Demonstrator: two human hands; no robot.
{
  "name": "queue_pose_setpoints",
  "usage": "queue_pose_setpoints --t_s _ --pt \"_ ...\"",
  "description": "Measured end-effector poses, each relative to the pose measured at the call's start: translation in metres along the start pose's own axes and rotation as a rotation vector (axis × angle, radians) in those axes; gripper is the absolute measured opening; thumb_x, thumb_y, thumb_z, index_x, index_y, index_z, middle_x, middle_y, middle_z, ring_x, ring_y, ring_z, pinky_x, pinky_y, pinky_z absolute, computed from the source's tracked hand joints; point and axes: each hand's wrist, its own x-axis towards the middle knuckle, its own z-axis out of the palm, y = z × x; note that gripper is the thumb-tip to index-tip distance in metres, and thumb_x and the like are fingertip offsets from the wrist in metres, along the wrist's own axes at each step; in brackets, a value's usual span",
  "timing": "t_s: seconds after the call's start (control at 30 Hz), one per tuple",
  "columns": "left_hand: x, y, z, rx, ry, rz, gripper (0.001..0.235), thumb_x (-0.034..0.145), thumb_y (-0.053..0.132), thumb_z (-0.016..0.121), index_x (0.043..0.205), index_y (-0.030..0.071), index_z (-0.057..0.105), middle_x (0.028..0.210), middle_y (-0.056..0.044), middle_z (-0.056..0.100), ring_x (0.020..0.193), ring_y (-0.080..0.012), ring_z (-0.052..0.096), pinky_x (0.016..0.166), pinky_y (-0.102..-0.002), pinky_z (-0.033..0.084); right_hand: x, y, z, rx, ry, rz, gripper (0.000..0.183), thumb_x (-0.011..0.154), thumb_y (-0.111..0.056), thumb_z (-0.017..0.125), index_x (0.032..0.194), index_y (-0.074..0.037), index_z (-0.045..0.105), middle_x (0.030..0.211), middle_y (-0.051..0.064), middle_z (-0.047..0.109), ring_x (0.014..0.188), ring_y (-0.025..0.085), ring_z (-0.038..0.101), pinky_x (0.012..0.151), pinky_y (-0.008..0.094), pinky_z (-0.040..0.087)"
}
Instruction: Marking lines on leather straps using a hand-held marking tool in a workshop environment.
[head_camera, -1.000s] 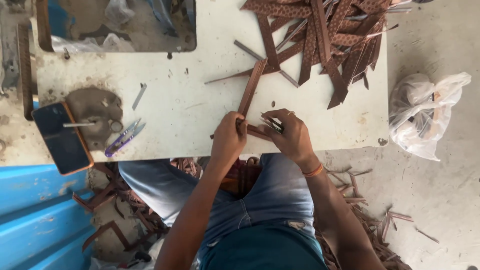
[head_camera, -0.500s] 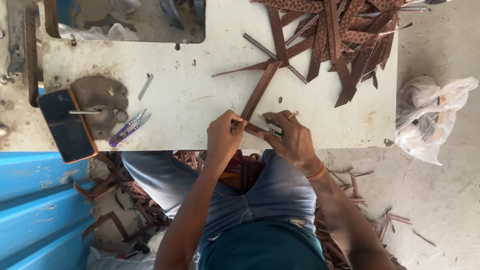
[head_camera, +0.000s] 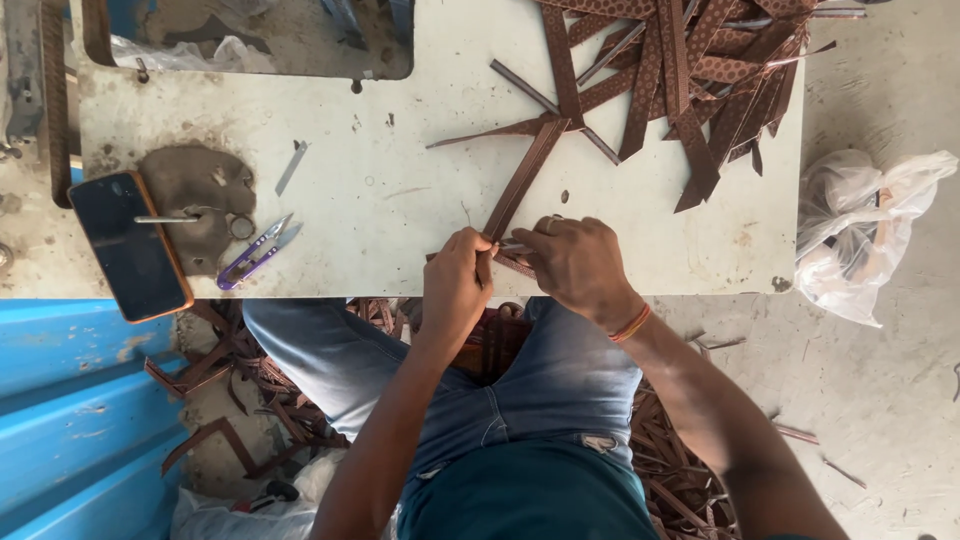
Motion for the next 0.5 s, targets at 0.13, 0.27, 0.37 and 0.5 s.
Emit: queue_pose_setpoints --t_s 0.13,0.27,0.37,0.5 --pt "0.001 -0.001 0.002 0.084 -0.007 0.025 0.014 0.095 -0.001 0.068 0.093 0.002 0.054 0.092 -0.014 0.071 0.077 -0.0288 0.074 0.060 -0.038 0.057 0.007 -0.004 -0.004 -0.070 -0.040 -0.072 0.018 0.094 -0.018 0.070 0.110 -0.018 0.078 0.071 -0.002 0.069 0.059 0.012 0.061 0.056 0.033 0.048" --pt "0.003 -0.001 0.001 0.095 -0.042 -0.022 0.014 0.096 -0.002 0.067 0.093 0.001 0.053 0.090 -0.015 0.070 0.077 -0.0295 0.074 0.057 -0.040 0.056 0.005 0.001 0.003 -0.055 -0.013 -0.120 0.020 0.097 -0.013 0.066 0.113 -0.015 0.077 0.072 -0.002 0.069 0.059 0.011 0.059 0.056 0.031 0.047" --pt "0.002 0.001 0.000 0.075 -0.018 -0.007 0.016 0.094 -0.002 0.068 0.092 0.001 0.052 0.088 -0.015 0.070 0.076 -0.0297 0.073 0.058 -0.040 0.056 0.003 -0.003 0.006 -0.183 -0.169 -0.022 0.020 0.102 -0.020 0.064 0.116 -0.019 0.077 0.058 0.001 0.066 0.049 0.013 0.055 0.048 0.029 0.045" --pt "0.003 -0.013 0.005 0.089 -0.080 -0.111 0.015 0.095 0.000 0.067 0.092 0.002 0.053 0.088 -0.015 0.072 0.075 -0.0255 0.076 0.059 -0.038 0.059 -0.009 0.014 0.025 -0.062 -0.066 -0.078 0.016 0.106 -0.023 0.064 0.110 -0.017 0.078 0.066 -0.002 0.068 0.048 0.010 0.052 0.043 0.029 0.043"
